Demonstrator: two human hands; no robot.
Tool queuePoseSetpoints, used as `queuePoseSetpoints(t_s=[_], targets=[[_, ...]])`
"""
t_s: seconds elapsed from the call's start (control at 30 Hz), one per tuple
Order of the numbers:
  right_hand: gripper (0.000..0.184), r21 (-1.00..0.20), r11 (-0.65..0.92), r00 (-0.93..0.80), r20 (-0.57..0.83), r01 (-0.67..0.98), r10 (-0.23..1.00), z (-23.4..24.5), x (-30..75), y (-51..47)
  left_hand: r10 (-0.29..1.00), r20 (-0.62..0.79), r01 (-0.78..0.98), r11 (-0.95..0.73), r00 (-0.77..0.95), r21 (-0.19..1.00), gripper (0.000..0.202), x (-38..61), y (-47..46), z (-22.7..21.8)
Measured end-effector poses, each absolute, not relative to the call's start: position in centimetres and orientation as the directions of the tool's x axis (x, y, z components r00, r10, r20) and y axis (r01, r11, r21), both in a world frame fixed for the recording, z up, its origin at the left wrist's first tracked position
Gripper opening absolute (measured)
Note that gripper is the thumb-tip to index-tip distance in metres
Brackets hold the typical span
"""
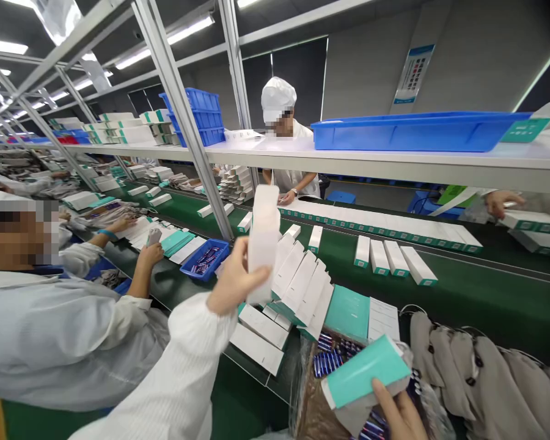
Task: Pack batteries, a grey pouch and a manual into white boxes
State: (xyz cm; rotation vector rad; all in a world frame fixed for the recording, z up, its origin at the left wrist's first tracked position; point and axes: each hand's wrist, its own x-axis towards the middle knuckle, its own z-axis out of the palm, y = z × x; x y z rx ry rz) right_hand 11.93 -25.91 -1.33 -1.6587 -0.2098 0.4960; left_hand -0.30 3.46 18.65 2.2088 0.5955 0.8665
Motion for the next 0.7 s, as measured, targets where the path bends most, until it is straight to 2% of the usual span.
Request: queuePoseSetpoints(t_s=[0.03, 0.1, 0.17, 0.23, 0.33, 0.43, 0.6, 0.7], targets=[[0.065, -0.967, -0.138, 0.887, -0.250, -0.212, 0.388, -0.3, 12.7, -25.8, 0.538, 0.334, 0.053, -0.580, 0.774, 0.813, 0.054, -0.8, 1.7, 17.5], [0.072, -0.951, -0.065, 0.876, -0.305, -0.303, 0.374, 2.1, 13.7, -25.5, 0.373, 0.130, 0.061, -0.460, 0.919, 0.886, 0.048, -1.4, -1.4, 14.3], [0.073, -0.937, 0.058, 0.861, -0.290, -0.344, 0.417, 4.9, 14.2, -25.1, 0.312, -0.019, 0.169, -0.462, 0.950, 0.871, 0.052, -1.4, -3.7, 10.7], [0.071, -0.922, 0.170, 0.856, -0.239, -0.349, 0.459, 7.3, 14.2, -24.7, 0.275, -0.067, 0.193, -0.462, 0.959, 0.866, 0.061, -1.2, -5.0, 7.8], [0.069, -0.903, 0.212, 0.838, -0.231, -0.374, 0.494, 9.2, 14.3, -24.2, 0.244, -0.051, 0.161, -0.457, 0.968, 0.875, 0.065, -1.1, -6.0, 5.7], [0.065, -0.919, 0.144, 0.809, -0.239, -0.368, 0.537, 9.1, 14.6, -24.0, 0.246, 0.016, 0.116, -0.509, 0.969, 0.853, 0.063, -1.3, -6.6, 5.4], [0.067, -0.990, -0.022, 0.884, -0.133, -0.137, 0.448, 7.0, 14.1, -24.0, 0.212, 0.148, 0.077, -0.783, 0.966, 0.617, 0.053, -1.3, -7.0, 3.8], [0.071, -0.996, -0.006, 0.912, -0.084, -0.089, 0.401, 5.5, 13.0, -23.9, 0.237, 0.174, 0.112, -0.841, 0.956, 0.530, 0.060, -1.2, -7.1, 2.6]])
